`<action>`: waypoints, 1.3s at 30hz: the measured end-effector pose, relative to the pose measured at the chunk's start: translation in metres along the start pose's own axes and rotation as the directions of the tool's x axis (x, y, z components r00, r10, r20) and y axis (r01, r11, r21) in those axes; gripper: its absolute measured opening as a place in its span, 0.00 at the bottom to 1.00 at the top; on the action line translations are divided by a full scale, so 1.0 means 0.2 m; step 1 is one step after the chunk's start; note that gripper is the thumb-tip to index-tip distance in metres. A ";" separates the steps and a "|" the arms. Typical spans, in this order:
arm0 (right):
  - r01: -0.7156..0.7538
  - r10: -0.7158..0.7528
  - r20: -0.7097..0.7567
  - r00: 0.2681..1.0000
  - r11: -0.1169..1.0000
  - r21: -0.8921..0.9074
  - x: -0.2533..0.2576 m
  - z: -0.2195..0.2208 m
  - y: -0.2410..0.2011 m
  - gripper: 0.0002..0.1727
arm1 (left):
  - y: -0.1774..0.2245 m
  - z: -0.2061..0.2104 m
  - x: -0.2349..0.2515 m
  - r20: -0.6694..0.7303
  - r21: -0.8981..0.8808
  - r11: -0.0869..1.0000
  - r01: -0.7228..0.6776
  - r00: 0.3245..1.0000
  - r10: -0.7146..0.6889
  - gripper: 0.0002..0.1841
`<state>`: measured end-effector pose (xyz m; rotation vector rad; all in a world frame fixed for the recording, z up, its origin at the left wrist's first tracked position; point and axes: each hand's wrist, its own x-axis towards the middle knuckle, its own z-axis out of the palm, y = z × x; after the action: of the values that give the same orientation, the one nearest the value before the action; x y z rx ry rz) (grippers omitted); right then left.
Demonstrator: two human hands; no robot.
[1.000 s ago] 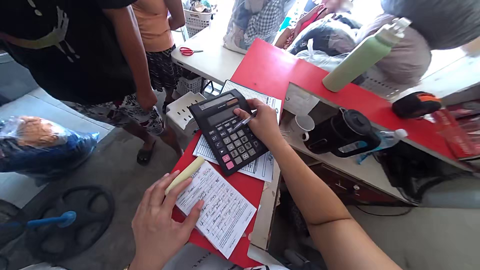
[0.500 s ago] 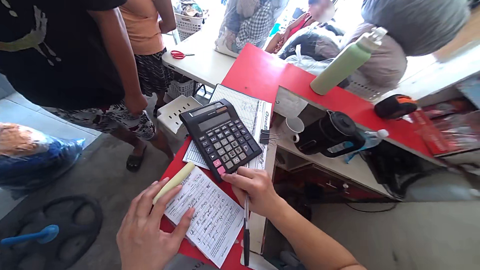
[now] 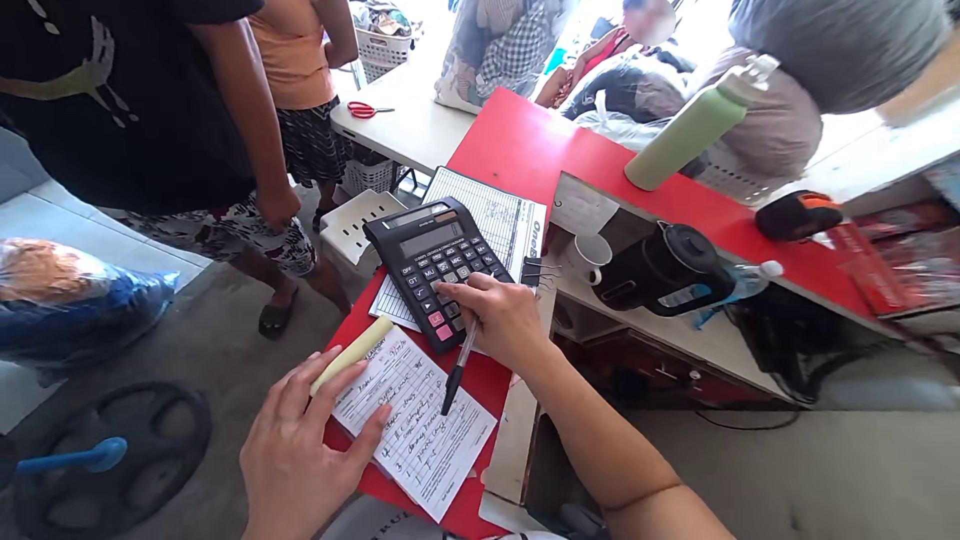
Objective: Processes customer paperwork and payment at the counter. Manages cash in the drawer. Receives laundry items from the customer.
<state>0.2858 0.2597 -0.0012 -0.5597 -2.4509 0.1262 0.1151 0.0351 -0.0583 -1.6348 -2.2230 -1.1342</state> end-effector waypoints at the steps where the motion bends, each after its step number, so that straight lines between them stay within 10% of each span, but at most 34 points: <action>1: -0.003 0.003 -0.007 1.000 1.000 0.011 0.00 -0.01 0.00 0.18 | 0.00 0.00 0.00 0.000 -0.001 1.000 0.000 1.000 0.000 0.31; 14: -0.213 0.225 -0.160 0.961 0.973 0.089 -0.20 -0.16 0.15 0.17 | 0.00 0.00 0.00 0.002 -0.003 1.000 0.005 1.000 -0.005 0.32; 39: 0.052 -0.049 -0.018 0.999 0.988 0.148 -0.23 -0.09 -0.01 0.17 | 0.00 0.00 0.00 -0.001 -0.012 1.000 0.004 1.000 -0.004 0.31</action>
<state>0.3277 0.2374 -0.0118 -0.4313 -2.4148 0.2805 0.1151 0.0346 -0.0583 -1.6354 -2.2236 -1.1517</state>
